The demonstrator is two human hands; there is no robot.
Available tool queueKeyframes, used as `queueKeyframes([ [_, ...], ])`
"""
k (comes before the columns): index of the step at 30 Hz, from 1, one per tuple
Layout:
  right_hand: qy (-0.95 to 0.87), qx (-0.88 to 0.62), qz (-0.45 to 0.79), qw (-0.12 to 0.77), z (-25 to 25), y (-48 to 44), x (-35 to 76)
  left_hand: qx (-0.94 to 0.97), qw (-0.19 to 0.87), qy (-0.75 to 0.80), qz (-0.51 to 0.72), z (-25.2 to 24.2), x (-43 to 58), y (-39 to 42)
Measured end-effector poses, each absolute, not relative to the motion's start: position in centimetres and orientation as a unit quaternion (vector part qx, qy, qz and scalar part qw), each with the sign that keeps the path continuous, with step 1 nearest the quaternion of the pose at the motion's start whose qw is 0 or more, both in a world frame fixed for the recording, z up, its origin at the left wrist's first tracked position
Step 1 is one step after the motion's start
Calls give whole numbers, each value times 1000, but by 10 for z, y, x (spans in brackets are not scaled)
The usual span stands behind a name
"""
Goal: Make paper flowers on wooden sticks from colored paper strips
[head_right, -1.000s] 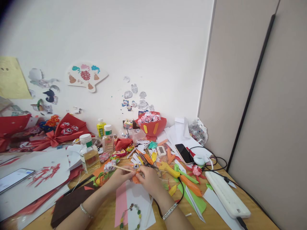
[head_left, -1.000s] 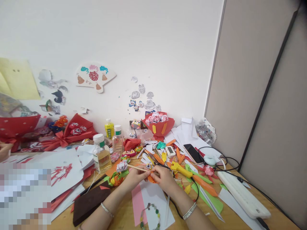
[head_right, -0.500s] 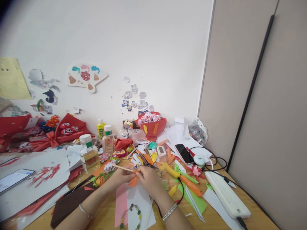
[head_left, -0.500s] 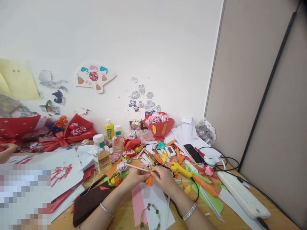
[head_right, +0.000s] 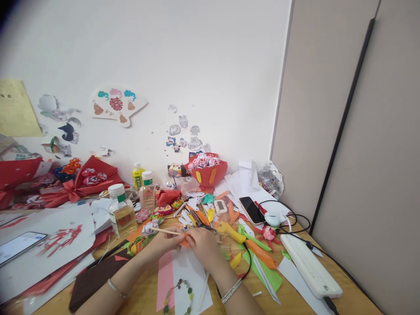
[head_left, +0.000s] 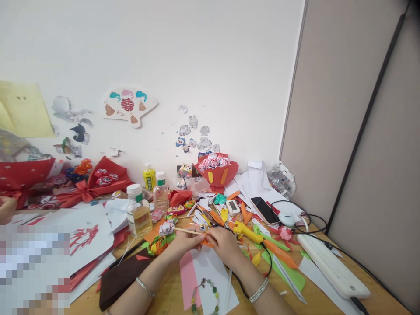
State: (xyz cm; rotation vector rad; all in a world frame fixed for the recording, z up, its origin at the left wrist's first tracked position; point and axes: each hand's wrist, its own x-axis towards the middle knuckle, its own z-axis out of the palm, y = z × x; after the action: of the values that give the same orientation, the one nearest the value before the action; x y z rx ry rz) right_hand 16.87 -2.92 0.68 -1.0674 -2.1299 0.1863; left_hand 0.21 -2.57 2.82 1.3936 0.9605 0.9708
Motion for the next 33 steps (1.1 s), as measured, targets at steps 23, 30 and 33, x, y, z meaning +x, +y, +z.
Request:
queueKeyframes([
  [23,-784,-454,117,406,7,-31,166,542,651,360,392,25,10,-35],
  [30,-776,-462,115,414,10,-37,163,591,586,386,397,15,10,-24],
  [33,-777,-449,128,423,10,-37,162,622,545,386,409,17,10,-23],
])
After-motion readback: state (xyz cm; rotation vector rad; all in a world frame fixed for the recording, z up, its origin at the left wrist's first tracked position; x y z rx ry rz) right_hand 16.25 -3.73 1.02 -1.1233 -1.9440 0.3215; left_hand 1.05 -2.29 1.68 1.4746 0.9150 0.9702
